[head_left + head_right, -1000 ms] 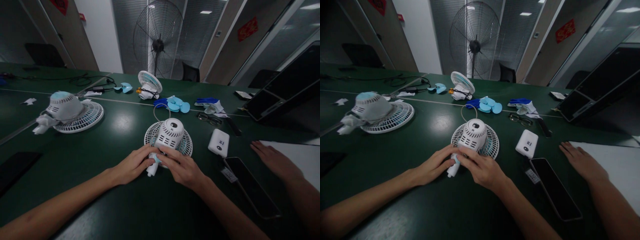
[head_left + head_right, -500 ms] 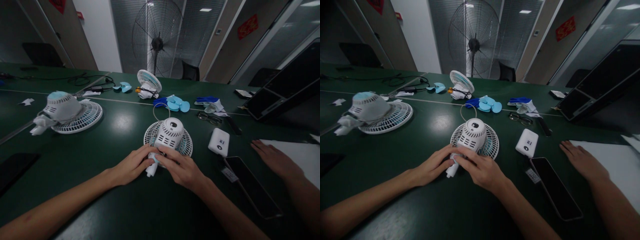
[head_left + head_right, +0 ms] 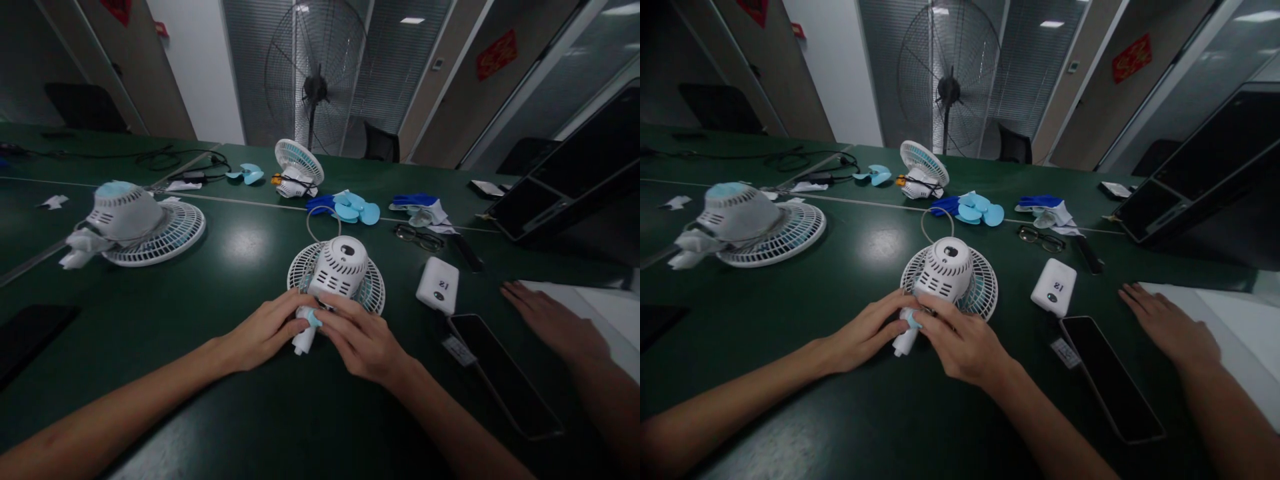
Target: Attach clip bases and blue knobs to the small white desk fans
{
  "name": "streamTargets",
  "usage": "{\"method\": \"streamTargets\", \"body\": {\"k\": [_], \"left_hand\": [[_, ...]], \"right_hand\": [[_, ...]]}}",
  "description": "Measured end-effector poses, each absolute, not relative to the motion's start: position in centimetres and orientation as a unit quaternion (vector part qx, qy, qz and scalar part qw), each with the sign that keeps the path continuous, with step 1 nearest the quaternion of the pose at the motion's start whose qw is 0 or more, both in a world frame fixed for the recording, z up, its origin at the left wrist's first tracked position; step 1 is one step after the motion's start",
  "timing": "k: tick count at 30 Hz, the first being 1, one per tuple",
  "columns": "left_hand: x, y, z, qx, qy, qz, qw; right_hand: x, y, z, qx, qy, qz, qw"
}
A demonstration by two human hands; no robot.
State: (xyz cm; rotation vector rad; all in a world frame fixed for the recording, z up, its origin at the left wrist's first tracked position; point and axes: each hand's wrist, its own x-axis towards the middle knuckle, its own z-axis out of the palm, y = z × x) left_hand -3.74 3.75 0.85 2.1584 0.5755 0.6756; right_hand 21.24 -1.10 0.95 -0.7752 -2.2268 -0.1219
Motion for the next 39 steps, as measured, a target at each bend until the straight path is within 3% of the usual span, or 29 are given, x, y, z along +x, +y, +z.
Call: {"method": "streamTargets", "body": {"k": [9,15,23,31,39], "left_hand": [[-3.5,3.6,1.0,0.858,0.227,0.261,0.38],[-3.7,3.7,0.7,0.855,0.23,0.268,0.379],[-3.6,3.6,0.9,0.861,0.239,0.245,0.376],[-3.7,3.7,0.6,0.855,0.228,0.269,0.38],[-3.5,3.4,0.9,0.864,0.238,0.264,0.357]], "right_hand": [[19.0,-1.6,0.6,-0.379,-0.815,-0.102,0.426],[20.4,-1.4,0.7,-0.313,-0.857,-0.054,0.405],[18.9,-1.2,0.8,-0.369,-0.812,-0.151,0.425],[20.8,-1.1,0.8,-0.308,-0.868,-0.057,0.386],[19.0,-1.3,0.6,-0.373,-0.812,-0.138,0.426]]}}
